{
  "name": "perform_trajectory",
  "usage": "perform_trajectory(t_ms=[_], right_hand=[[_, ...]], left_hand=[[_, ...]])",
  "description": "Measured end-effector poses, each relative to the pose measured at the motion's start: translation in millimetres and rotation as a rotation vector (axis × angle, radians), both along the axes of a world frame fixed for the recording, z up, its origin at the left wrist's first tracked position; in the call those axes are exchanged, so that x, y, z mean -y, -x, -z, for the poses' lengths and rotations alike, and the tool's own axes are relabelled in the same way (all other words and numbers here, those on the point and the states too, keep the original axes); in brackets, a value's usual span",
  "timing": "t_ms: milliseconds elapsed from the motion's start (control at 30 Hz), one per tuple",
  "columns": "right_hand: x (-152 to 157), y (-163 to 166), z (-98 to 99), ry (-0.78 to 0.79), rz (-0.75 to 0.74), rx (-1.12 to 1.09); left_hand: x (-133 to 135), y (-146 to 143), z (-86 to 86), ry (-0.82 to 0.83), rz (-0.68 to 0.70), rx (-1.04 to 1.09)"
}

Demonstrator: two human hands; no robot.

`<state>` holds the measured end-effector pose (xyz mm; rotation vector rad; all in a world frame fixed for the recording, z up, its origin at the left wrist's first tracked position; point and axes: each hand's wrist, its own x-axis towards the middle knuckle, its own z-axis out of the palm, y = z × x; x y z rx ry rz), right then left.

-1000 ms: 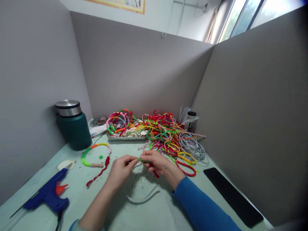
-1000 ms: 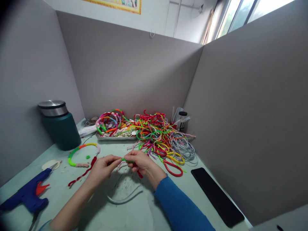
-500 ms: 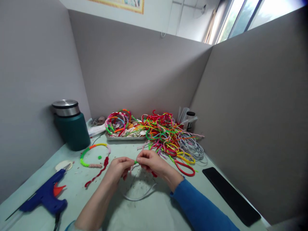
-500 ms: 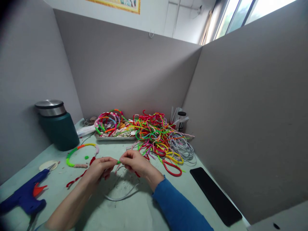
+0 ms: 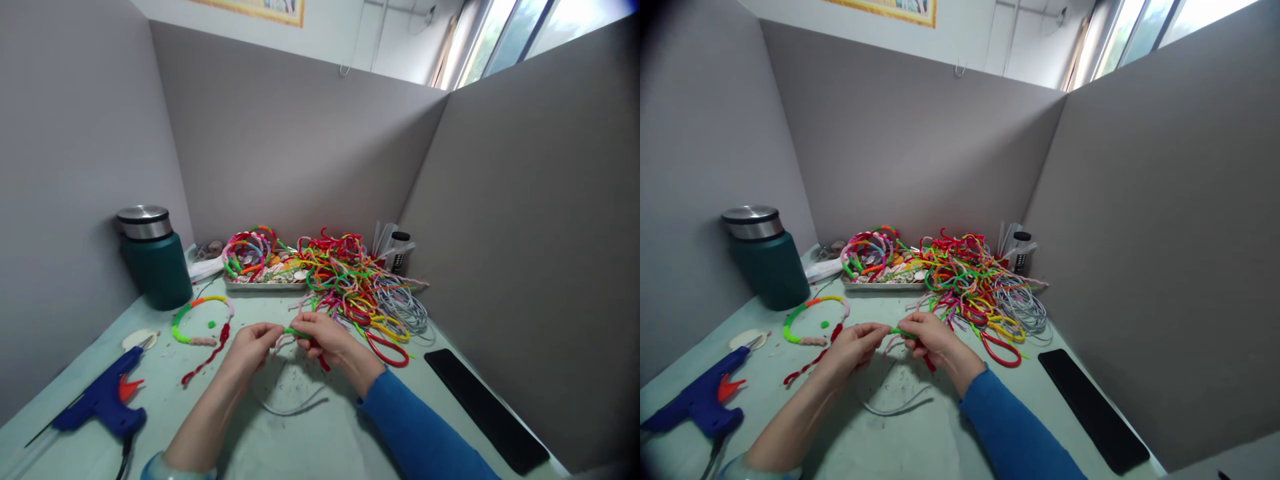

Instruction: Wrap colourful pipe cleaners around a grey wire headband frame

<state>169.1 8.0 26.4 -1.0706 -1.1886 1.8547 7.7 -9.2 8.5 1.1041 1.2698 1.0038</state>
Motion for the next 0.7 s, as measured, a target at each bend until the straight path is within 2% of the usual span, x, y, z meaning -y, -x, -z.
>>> perform_trajectory(t_ms=[100, 233, 433, 567, 700], right_hand=[[-2.9, -1.1, 1.5, 0.05, -0.011, -0.047], [-5.1, -2.3, 7.3, 0.015, -0.041, -0.065], [-2.8, 2.7, 21.6, -0.17, -0.054, 0.042], [-1.9, 9.1, 27.4, -0.225, 0.006, 0.129], [-5.2, 12.7, 39.7, -0.365, 0.023, 0.276]], left_hand=[[0.3, 1.4, -0.9, 0.022, -0.004, -0.04], [0.5, 2.4, -2.7, 0.049, -0.065, -0.057], [-2.6, 2.5, -1.2, 0.074, -0.073, -0.05], [-4.6, 3.8, 3.5, 0.116, -0.064, -0.063], [-7.4, 4.7, 9.4, 0.105, -0.062, -0.097]])
